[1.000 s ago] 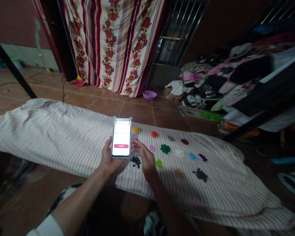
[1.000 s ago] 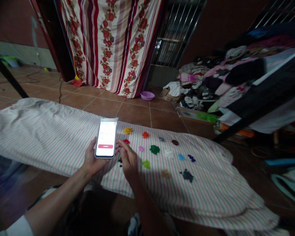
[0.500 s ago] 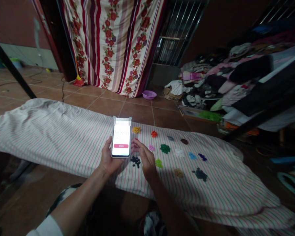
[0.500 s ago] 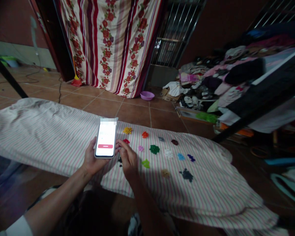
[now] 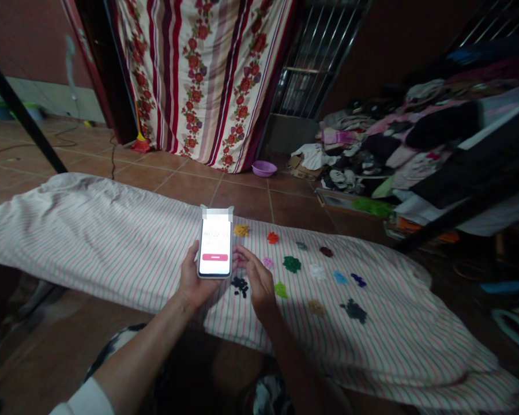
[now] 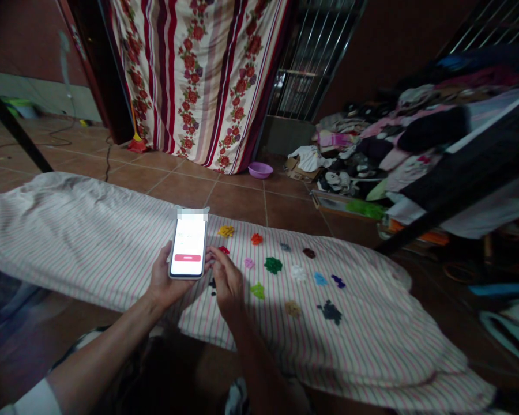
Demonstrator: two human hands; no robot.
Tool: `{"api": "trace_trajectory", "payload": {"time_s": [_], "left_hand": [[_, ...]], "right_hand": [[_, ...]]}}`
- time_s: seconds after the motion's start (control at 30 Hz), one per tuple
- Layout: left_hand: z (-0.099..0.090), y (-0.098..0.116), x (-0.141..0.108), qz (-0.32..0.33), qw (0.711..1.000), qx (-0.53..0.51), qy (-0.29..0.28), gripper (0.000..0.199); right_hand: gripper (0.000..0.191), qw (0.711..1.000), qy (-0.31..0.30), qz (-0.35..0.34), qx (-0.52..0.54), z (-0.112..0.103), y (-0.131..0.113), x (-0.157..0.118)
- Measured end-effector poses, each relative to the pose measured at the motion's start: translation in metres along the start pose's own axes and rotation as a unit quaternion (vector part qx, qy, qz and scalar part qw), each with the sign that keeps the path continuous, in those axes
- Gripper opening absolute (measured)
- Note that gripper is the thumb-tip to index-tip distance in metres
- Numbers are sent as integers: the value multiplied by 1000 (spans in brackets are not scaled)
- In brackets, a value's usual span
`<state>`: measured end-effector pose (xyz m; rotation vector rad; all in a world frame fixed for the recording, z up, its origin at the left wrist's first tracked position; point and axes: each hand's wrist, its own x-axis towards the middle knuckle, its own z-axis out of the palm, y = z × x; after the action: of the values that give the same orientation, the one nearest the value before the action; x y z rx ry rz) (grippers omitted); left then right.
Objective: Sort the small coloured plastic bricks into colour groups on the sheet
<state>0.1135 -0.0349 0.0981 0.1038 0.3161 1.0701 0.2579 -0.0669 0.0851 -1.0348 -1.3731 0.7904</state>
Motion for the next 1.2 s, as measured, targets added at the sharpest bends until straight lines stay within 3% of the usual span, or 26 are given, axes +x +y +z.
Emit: {"api": "trace_trajectory", "payload": {"time_s": [1.03,1.2], "left_hand": [[-8,7,-1,7,999,41,-19,64],[-9,8,-2,11,999,46,-1,64]], "right_hand": [[48,1000,-22,20,-6,3,6,-3],[47,999,-28,24,-1,5,10,-4]]}}
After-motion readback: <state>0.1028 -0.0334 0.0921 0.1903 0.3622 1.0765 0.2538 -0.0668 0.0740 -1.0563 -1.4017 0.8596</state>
